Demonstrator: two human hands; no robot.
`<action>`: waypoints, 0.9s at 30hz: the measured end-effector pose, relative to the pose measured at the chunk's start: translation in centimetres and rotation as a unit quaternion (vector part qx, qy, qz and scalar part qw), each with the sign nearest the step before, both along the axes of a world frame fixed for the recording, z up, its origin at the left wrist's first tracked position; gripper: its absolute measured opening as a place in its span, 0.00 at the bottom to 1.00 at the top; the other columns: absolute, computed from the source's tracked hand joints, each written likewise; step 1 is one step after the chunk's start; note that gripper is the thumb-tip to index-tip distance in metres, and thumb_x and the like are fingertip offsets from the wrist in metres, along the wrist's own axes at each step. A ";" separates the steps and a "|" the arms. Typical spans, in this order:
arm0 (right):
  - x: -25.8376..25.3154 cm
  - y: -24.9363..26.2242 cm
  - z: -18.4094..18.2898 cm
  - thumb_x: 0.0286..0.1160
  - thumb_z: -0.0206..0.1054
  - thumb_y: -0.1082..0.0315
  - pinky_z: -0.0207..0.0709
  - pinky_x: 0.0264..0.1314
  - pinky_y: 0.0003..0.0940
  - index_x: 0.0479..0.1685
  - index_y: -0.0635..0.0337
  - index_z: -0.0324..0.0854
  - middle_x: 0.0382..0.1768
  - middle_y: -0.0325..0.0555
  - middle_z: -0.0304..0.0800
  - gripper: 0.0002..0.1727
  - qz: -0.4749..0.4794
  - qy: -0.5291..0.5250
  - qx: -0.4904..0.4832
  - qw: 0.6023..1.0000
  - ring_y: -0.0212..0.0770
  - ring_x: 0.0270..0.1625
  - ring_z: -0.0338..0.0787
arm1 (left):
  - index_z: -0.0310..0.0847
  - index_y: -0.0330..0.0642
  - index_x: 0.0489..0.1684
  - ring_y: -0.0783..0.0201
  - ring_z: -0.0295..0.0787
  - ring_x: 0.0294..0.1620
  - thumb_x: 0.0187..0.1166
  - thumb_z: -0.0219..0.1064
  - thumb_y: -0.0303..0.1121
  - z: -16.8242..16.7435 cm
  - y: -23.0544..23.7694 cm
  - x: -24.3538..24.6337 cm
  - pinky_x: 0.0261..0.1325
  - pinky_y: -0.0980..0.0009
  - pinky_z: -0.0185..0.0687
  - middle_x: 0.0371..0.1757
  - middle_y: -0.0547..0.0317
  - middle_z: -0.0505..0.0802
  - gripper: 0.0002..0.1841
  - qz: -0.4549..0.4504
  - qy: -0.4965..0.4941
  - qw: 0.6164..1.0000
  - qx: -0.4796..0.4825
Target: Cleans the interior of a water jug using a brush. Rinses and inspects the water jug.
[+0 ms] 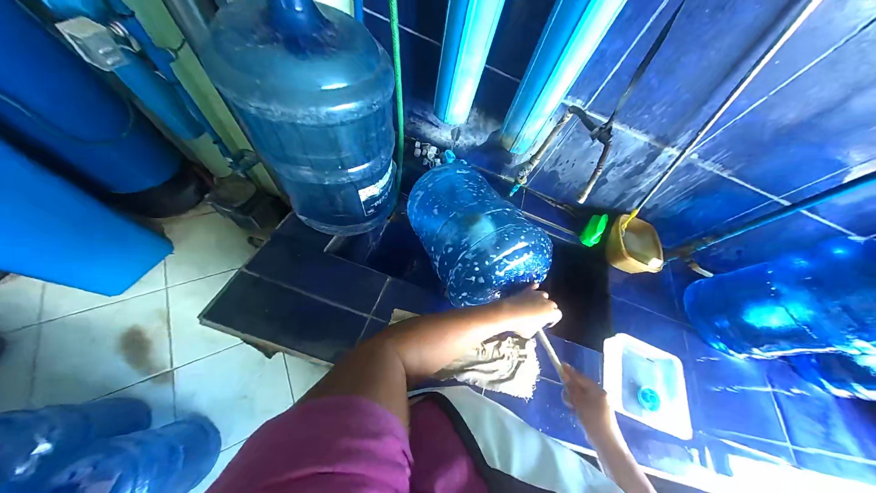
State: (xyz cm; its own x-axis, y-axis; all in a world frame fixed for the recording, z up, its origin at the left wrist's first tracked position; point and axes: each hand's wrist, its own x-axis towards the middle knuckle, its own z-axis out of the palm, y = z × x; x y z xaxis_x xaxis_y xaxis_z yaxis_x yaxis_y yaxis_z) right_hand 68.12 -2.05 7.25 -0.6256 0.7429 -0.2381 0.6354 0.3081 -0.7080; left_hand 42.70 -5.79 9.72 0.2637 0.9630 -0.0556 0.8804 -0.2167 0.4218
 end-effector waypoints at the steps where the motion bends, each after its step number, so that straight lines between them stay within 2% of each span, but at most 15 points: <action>1: 0.7 -0.9 -0.7 0.89 0.55 0.69 0.71 0.21 0.21 0.69 0.69 0.80 0.19 0.34 0.79 0.18 -0.064 0.075 -0.123 0.987 0.24 0.18 0.75 | 0.84 0.38 0.57 0.39 0.80 0.68 0.57 0.78 0.20 -0.1 0.0 -0.3 0.81 0.35 0.57 0.59 0.43 0.89 0.24 0.009 -0.007 1.000 0.006; 3: 2.0 -2.1 -1.6 0.89 0.51 0.71 0.63 0.14 0.17 0.70 0.71 0.77 0.13 0.30 0.73 0.19 -0.130 0.145 -0.222 0.955 0.21 0.12 0.68 | 0.85 0.38 0.56 0.40 0.81 0.67 0.56 0.77 0.19 -0.4 0.0 -1.0 0.81 0.35 0.58 0.58 0.43 0.90 0.24 0.019 -0.013 1.000 0.020; 5: 3.3 -1.7 -1.8 0.86 0.60 0.71 0.73 0.25 0.20 0.67 0.70 0.83 0.23 0.35 0.84 0.18 -0.082 0.080 -0.067 0.991 0.23 0.21 0.77 | 0.84 0.37 0.57 0.38 0.80 0.67 0.56 0.77 0.19 -0.7 -0.2 -1.4 0.79 0.35 0.59 0.59 0.41 0.89 0.25 0.022 -0.018 0.999 0.028; 7: 3.9 -0.4 -1.4 0.82 0.66 0.68 0.86 0.53 0.54 0.65 0.66 0.88 0.46 0.55 0.98 0.18 0.011 0.016 0.119 0.993 0.49 0.44 0.97 | 0.83 0.38 0.61 0.38 0.79 0.69 0.54 0.79 0.19 -0.5 -0.3 -1.7 0.80 0.36 0.59 0.61 0.40 0.88 0.28 0.036 -0.028 0.998 0.031; 8: 3.7 -0.3 -1.2 0.81 0.67 0.68 0.84 0.57 0.64 0.65 0.66 0.88 0.50 0.60 0.97 0.18 0.025 0.020 0.140 0.990 0.57 0.49 0.97 | 0.82 0.38 0.61 0.39 0.79 0.70 0.54 0.79 0.20 -0.4 -0.4 -1.8 0.80 0.36 0.59 0.62 0.40 0.87 0.29 0.049 -0.036 0.998 0.032; 9: 3.3 -0.9 -1.0 0.82 0.67 0.68 0.86 0.54 0.55 0.65 0.65 0.88 0.49 0.55 0.97 0.18 0.004 0.026 0.111 0.993 0.49 0.46 0.96 | 0.82 0.38 0.62 0.39 0.79 0.71 0.54 0.79 0.20 -0.4 -0.5 -1.8 0.81 0.37 0.58 0.63 0.40 0.87 0.30 0.061 -0.041 0.997 0.030; 11: 2.0 -2.5 -0.9 0.85 0.62 0.71 0.74 0.26 0.21 0.65 0.69 0.84 0.26 0.35 0.86 0.16 -0.088 0.097 -0.072 0.989 0.24 0.22 0.78 | 0.81 0.39 0.64 0.40 0.78 0.71 0.54 0.79 0.20 -0.4 -0.7 -1.8 0.82 0.38 0.58 0.64 0.40 0.87 0.31 0.084 -0.042 0.995 0.028; 13: 1.2 -3.3 -0.7 0.89 0.56 0.71 0.63 0.15 0.18 0.70 0.70 0.78 0.15 0.32 0.74 0.18 -0.135 0.143 -0.216 0.956 0.22 0.13 0.68 | 0.82 0.39 0.64 0.40 0.78 0.72 0.55 0.78 0.19 -0.6 -1.0 -1.4 0.83 0.39 0.56 0.65 0.41 0.86 0.30 0.101 -0.045 0.993 0.030; 14: 1.3 -3.0 -0.8 0.89 0.57 0.70 0.64 0.15 0.19 0.71 0.70 0.78 0.15 0.32 0.74 0.19 -0.114 0.122 -0.190 0.967 0.22 0.14 0.69 | 0.81 0.38 0.65 0.40 0.77 0.72 0.56 0.78 0.18 -0.6 -1.2 -1.3 0.84 0.39 0.55 0.66 0.40 0.86 0.30 0.108 -0.046 0.993 0.031; 16: 2.3 -1.2 -0.7 0.87 0.62 0.65 0.77 0.31 0.34 0.70 0.63 0.84 0.28 0.42 0.89 0.19 -0.009 0.021 0.005 1.000 0.33 0.26 0.81 | 0.81 0.38 0.66 0.40 0.77 0.73 0.56 0.78 0.18 -0.8 -1.1 -1.0 0.83 0.40 0.56 0.66 0.40 0.86 0.30 0.121 -0.043 0.991 0.041; 18: 2.8 0.3 -0.1 0.85 0.65 0.63 0.82 0.50 0.68 0.70 0.60 0.86 0.43 0.61 0.97 0.20 0.063 -0.015 0.131 0.989 0.61 0.41 0.95 | 0.81 0.39 0.66 0.40 0.77 0.73 0.56 0.77 0.18 -0.7 -1.1 -0.5 0.82 0.40 0.58 0.66 0.41 0.86 0.31 0.140 -0.041 0.988 0.049; 19: 2.7 0.7 0.2 0.85 0.65 0.63 0.82 0.50 0.68 0.70 0.60 0.86 0.43 0.61 0.96 0.20 0.068 -0.017 0.129 0.989 0.61 0.42 0.95 | 0.81 0.39 0.66 0.40 0.78 0.72 0.56 0.77 0.18 -0.7 -1.0 -0.3 0.81 0.41 0.59 0.65 0.41 0.87 0.31 0.153 -0.042 0.986 0.053; 22: 1.6 0.5 0.1 0.88 0.61 0.66 0.70 0.22 0.24 0.71 0.65 0.81 0.24 0.37 0.82 0.19 -0.012 0.054 -0.107 0.993 0.26 0.19 0.74 | 0.82 0.39 0.66 0.41 0.78 0.73 0.57 0.76 0.17 -0.8 -1.1 0.4 0.83 0.41 0.58 0.66 0.42 0.87 0.30 0.186 -0.042 0.980 0.053; 24: 0.5 0.4 0.3 0.90 0.57 0.65 0.67 0.20 0.24 0.74 0.66 0.78 0.22 0.36 0.77 0.20 -0.014 0.074 -0.200 0.977 0.26 0.18 0.71 | 0.83 0.41 0.63 0.42 0.78 0.74 0.56 0.76 0.18 -1.5 -1.3 1.1 0.84 0.41 0.57 0.65 0.44 0.88 0.29 0.199 -0.038 0.977 0.060; 27: -0.5 2.7 2.7 0.92 0.54 0.54 0.82 0.62 0.55 0.79 0.45 0.80 0.51 0.54 0.95 0.23 0.136 -0.093 0.016 0.986 0.52 0.54 0.93 | 0.86 0.44 0.62 0.41 0.78 0.75 0.56 0.77 0.20 -1.7 -0.5 3.5 0.87 0.37 0.52 0.65 0.47 0.90 0.28 0.170 -0.012 0.984 0.059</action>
